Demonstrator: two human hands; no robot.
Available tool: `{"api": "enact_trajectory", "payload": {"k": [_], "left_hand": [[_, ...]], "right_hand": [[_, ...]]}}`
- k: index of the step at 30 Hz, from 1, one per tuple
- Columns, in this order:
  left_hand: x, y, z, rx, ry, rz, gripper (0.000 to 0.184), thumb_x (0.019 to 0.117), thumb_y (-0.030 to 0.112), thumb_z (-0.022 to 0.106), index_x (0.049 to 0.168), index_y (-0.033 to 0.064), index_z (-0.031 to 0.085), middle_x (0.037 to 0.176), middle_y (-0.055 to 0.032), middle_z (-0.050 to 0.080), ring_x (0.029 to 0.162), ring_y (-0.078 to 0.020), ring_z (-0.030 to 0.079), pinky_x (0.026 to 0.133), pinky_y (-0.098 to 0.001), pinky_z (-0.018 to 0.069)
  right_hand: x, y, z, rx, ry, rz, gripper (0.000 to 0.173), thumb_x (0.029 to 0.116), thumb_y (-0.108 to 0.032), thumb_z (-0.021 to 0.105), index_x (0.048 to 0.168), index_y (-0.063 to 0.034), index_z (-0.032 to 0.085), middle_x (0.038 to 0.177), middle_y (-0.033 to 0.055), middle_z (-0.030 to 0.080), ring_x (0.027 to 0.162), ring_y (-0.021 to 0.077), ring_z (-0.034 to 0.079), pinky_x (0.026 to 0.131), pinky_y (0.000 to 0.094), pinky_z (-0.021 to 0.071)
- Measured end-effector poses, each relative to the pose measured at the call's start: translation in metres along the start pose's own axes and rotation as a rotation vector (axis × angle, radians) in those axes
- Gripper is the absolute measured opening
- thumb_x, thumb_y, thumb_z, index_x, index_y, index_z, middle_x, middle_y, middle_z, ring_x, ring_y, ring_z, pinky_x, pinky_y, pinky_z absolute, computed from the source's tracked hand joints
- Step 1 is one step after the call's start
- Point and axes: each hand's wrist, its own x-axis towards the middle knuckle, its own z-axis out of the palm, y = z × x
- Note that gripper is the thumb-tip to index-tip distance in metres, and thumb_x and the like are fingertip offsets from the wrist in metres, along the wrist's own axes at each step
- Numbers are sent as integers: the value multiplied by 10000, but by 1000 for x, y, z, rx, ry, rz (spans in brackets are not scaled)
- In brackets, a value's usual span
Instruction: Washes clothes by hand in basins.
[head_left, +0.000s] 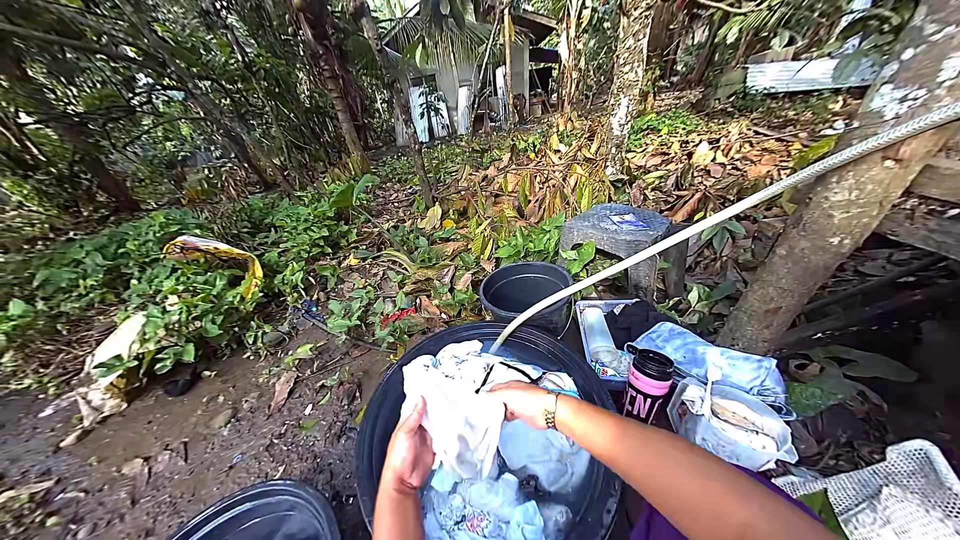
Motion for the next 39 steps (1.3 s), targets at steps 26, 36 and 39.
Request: {"api": "enact_trajectory", "payload": {"k": [26, 36, 39], "left_hand": [[18, 4, -45, 879, -4, 37, 127, 976, 29, 657, 855, -1, 634, 740, -20, 636, 701, -72, 607, 729, -289, 525], [-2, 39, -36, 744, 13, 124, 567, 850, -29, 704, 1384, 4, 518, 737, 2, 622, 599, -64, 600, 591, -219, 528], [6, 30, -37, 703, 48, 101, 498, 884, -55, 661, 1361, 1, 531, 806, -25, 653, 651, -69, 629, 623, -226, 548]], "right_hand": [[-34, -63, -72, -57, 114, -527, 907, 893, 145, 548, 1658, -143, 155, 870, 67, 686, 614, 76, 588, 561, 222, 477], [-47, -73, -87, -221, 196, -108, 402, 924, 136, 536, 1287, -23, 606, 798, 35, 604, 493, 44, 446, 434, 188, 362], [-27, -57, -83, -500, 314, 61, 465, 904, 112, 583, 1345, -36, 582, 861, 95, 594, 582, 124, 504, 521, 265, 431]]}}
